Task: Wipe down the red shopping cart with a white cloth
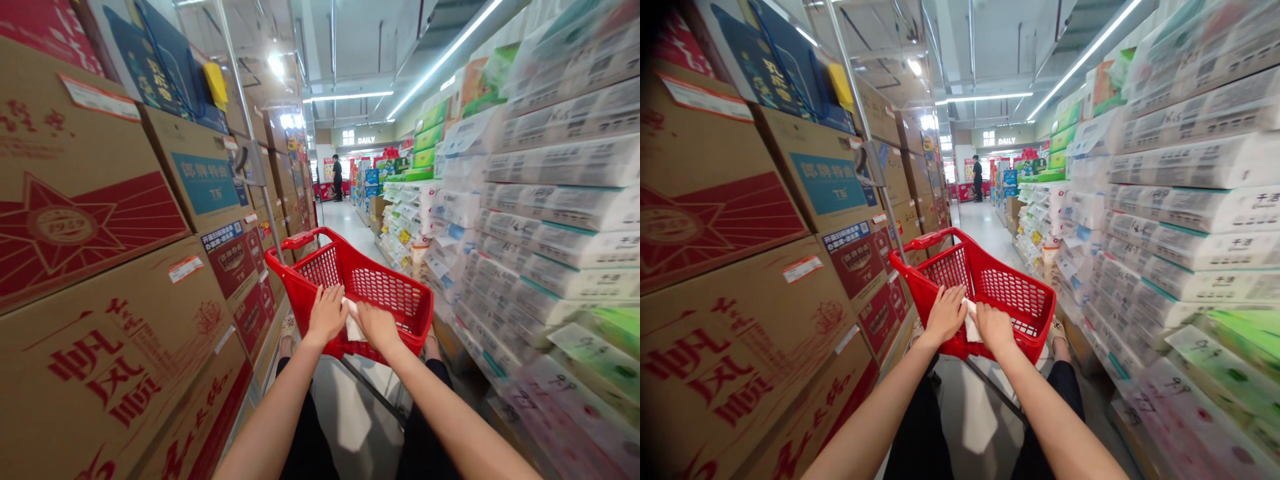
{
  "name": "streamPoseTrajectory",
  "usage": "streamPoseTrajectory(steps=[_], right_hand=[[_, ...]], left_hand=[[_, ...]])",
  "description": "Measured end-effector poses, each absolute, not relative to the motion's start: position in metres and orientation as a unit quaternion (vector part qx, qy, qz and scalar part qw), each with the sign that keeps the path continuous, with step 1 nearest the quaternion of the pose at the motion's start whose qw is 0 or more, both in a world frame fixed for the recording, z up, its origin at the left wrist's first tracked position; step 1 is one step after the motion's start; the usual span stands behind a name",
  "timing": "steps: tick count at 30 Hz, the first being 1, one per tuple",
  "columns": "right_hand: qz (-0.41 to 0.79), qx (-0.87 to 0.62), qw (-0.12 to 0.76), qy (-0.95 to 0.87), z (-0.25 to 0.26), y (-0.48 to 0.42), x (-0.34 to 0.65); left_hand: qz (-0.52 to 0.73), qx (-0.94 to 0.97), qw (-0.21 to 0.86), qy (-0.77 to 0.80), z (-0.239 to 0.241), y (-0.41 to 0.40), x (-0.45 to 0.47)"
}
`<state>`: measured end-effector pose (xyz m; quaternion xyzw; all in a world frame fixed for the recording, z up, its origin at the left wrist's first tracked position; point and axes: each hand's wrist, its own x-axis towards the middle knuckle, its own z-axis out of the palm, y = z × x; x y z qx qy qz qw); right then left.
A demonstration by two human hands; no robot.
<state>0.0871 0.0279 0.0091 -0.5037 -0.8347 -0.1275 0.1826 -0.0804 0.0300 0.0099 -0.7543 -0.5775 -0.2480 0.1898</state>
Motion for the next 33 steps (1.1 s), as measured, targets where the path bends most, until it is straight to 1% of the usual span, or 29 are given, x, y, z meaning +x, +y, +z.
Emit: streamPoseTrajectory(steps=[6, 8, 11, 14, 19, 23, 25, 30, 33], right_hand=[[-0.137, -0.502, 0.182, -0.834, 0.001, 0.022, 0.126], [-0.141, -0.488, 0.205, -0.836, -0.008, 0.016, 0.148], [-0.134, -0.452, 0.262, -0.842, -0.02, 0.006, 0.179], [-0.123, -0.425, 0.283, -0.851, -0.028, -0.007, 0.196], [-0.123, -0.422, 0.294, -0.848, -0.035, -0.022, 0.186], [-0.112, -0.428, 0.304, -0.844, -0.039, -0.02, 0.175], [-0.1, -0.434, 0.305, -0.842, -0.038, -0.014, 0.172], [-0.081, -0.444, 0.305, -0.839, -0.035, 0.002, 0.161], [-0.058, -0.426, 0.327, -0.842, -0.034, 0.007, 0.154]], left_hand=[[-0.248, -0.767, 0.185, -0.562, 0.008, 0.033, -0.09], [-0.245, -0.771, 0.184, -0.559, 0.007, 0.035, -0.093], [-0.239, -0.775, 0.18, -0.557, 0.007, 0.038, -0.097], [-0.235, -0.777, 0.177, -0.557, 0.007, 0.042, -0.101], [-0.245, -0.757, 0.152, -0.586, 0.003, 0.055, -0.1], [-0.286, -0.713, 0.119, -0.63, -0.012, 0.063, -0.08], [-0.295, -0.717, 0.106, -0.622, -0.021, 0.062, -0.065], [-0.264, -0.748, 0.087, -0.603, -0.029, 0.046, -0.036], [-0.245, -0.769, 0.08, -0.585, -0.024, 0.038, -0.034]])
